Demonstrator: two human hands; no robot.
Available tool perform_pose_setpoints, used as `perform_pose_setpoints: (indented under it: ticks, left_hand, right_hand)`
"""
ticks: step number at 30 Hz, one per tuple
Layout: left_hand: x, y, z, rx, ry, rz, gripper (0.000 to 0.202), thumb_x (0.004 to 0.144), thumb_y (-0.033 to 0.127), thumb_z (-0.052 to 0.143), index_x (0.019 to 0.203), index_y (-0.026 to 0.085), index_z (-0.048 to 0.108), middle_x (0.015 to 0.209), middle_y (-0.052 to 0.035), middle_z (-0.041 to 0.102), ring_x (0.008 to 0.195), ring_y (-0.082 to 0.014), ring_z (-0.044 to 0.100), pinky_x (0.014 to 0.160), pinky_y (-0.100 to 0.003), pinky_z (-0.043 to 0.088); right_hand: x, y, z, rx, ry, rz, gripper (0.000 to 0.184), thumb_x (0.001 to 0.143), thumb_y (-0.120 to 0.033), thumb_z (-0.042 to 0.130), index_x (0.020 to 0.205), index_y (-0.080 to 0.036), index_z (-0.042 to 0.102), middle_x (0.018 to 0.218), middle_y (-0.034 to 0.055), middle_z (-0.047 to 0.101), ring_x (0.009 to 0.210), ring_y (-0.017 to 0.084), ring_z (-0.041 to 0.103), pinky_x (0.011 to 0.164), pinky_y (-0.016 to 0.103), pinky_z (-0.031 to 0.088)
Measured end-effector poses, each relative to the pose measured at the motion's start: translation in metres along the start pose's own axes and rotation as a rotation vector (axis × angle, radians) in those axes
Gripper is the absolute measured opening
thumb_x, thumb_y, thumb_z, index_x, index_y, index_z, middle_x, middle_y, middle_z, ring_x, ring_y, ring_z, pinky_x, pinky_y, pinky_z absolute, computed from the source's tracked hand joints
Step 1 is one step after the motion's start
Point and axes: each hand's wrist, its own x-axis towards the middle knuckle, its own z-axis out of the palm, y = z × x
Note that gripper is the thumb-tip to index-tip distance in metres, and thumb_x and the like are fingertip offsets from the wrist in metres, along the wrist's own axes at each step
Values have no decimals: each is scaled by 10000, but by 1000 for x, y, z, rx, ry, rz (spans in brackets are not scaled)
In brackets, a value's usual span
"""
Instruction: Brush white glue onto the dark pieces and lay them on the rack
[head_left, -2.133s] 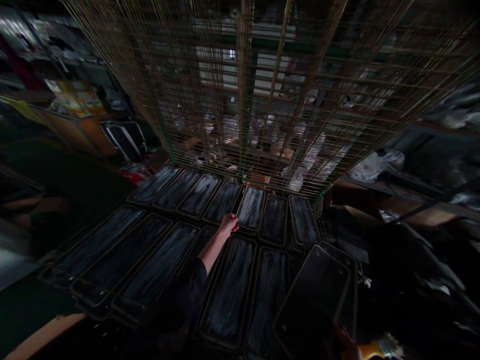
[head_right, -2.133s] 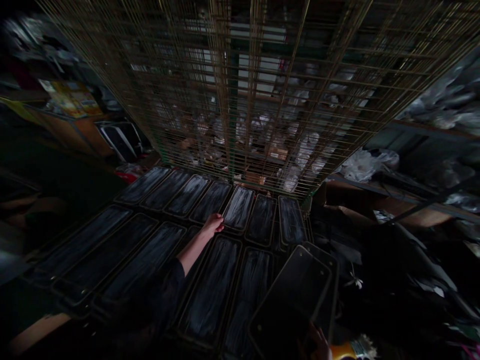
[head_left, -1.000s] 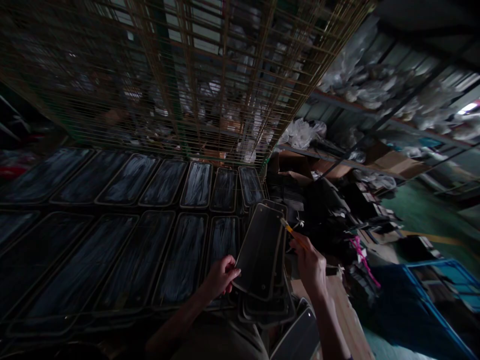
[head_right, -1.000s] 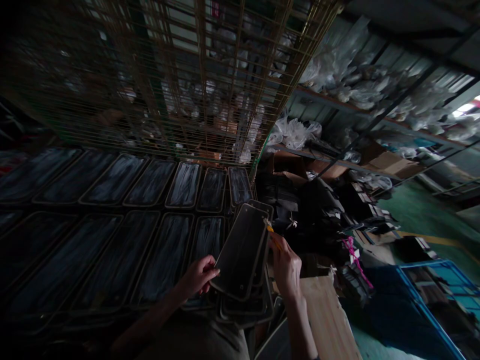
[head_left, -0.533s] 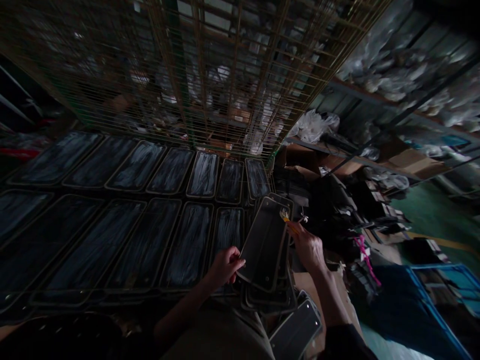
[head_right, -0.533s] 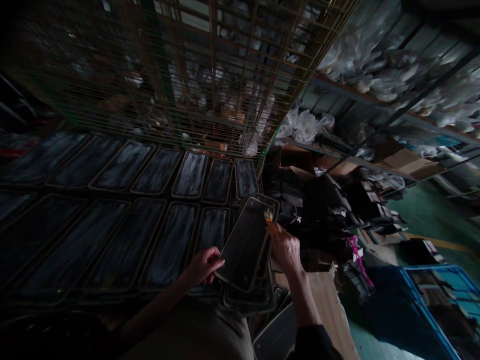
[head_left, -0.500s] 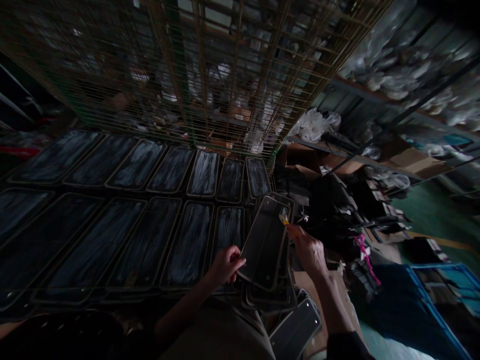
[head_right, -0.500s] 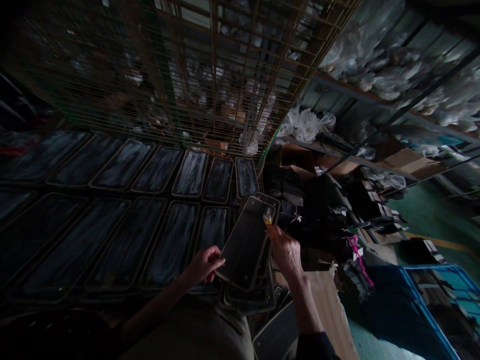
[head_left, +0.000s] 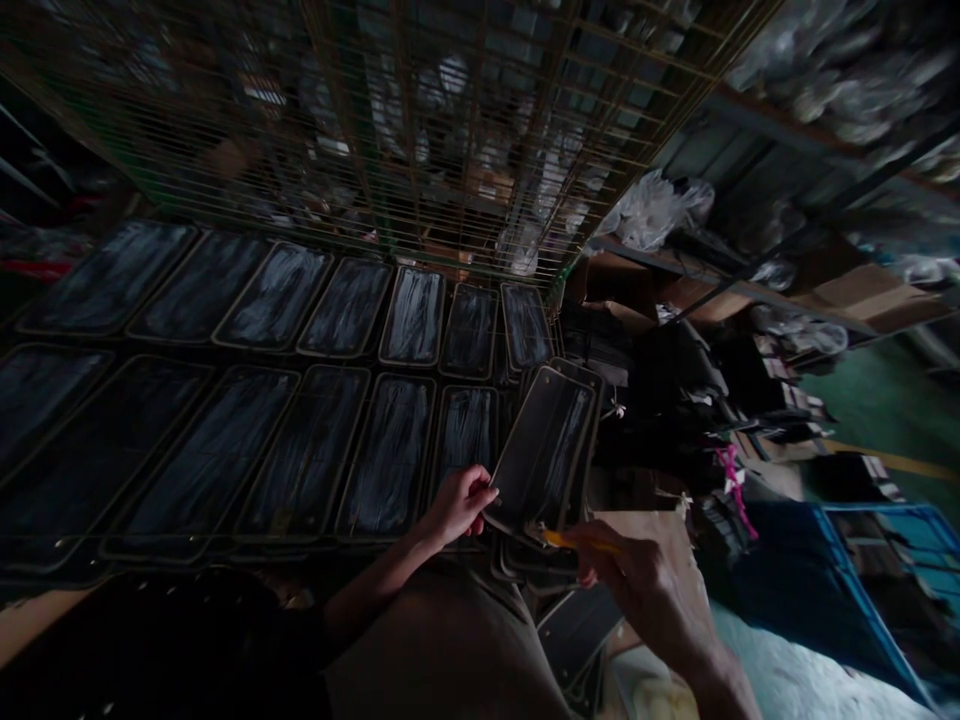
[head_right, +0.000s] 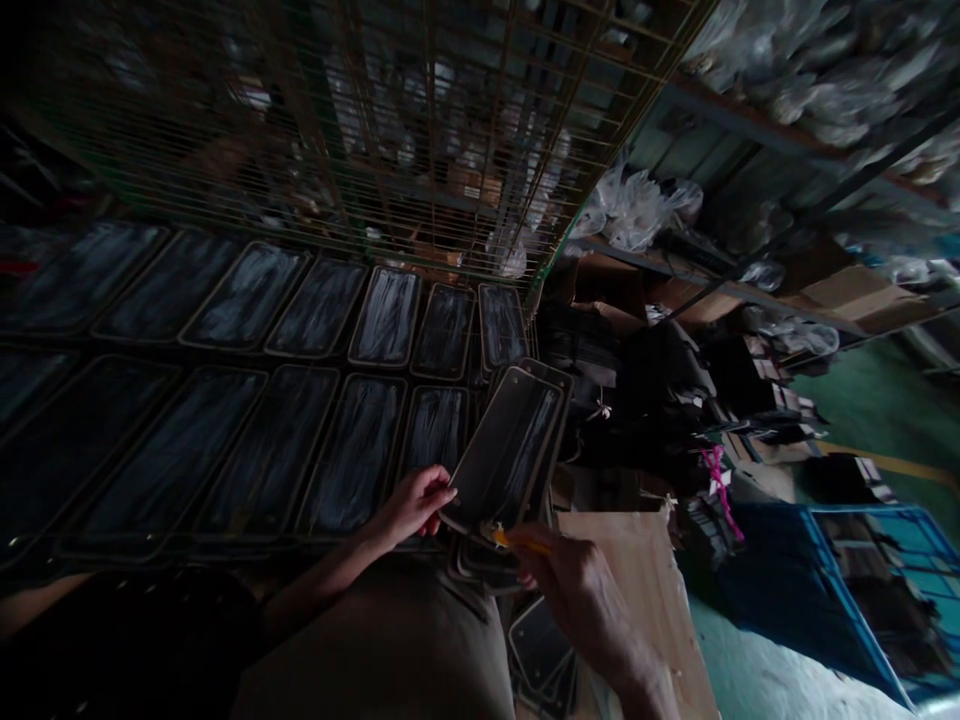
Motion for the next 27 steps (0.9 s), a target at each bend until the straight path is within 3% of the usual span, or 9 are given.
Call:
perform_pose_setpoints:
  ticks: [4,8,13,17,21,24,27]
  left_hand:
    - [1,-3,0,-5,7,55,290,807,459,570,824,190,463,609,69,531,309,-36,435,295,-132,258]
    - [4,-2,0,22,-6,53,249,814,417,564,783,190,468,621,60,544,322,-26,428,312,-126,244]
    - [6,2,0,55,4,3,198,802,374,567,787,192,491,643,51,591,335,-37,437,331,-142,274]
    - [6,3,0,56,16,1,180,788,359,567,785,196,491,657,49,608,332,-47,437,329,-161,286]
    - [5,4,0,45,13,-14,181,798,352,558,765,194,477,646,50,606,325,-43,442,330,-154,286]
    - [3,3,1,17,12,-26,198,810,367,561,780,188,483,603,60,563,313,-41,441,318,-138,261]
    - [1,2,1,-26,29,11,228,814,398,571,820,184,492,622,62,549,312,-38,444,312,-135,257]
  right_hand:
    - [37,23,-12,193,0,20,346,996,-463,421,1025,-180,619,629,-3,664,544,146,644,534,245,532]
    - [83,56,-30,235,196,-12,362,956,-513,484,1032,-179,601,659,7,674,559,158,653,521,258,537]
    - [126,76,-47,39,435,-105,361,966,-500,463,1060,-186,613,705,19,684,616,171,672,571,268,545]
    - [142,82,-48,-225,561,-164,364,997,-435,420,1140,-170,625,774,40,706,690,176,686,646,268,539]
    - [132,78,-29,-405,496,-188,350,1011,-389,398,1146,-167,632,827,49,726,682,164,691,624,238,504]
    - [101,64,-4,-434,391,-217,327,1014,-374,398,1134,-182,634,878,50,732,680,152,692,590,222,485]
    - [59,45,17,-326,260,-211,313,1022,-358,379,1147,-199,618,839,44,720,673,150,687,591,224,496]
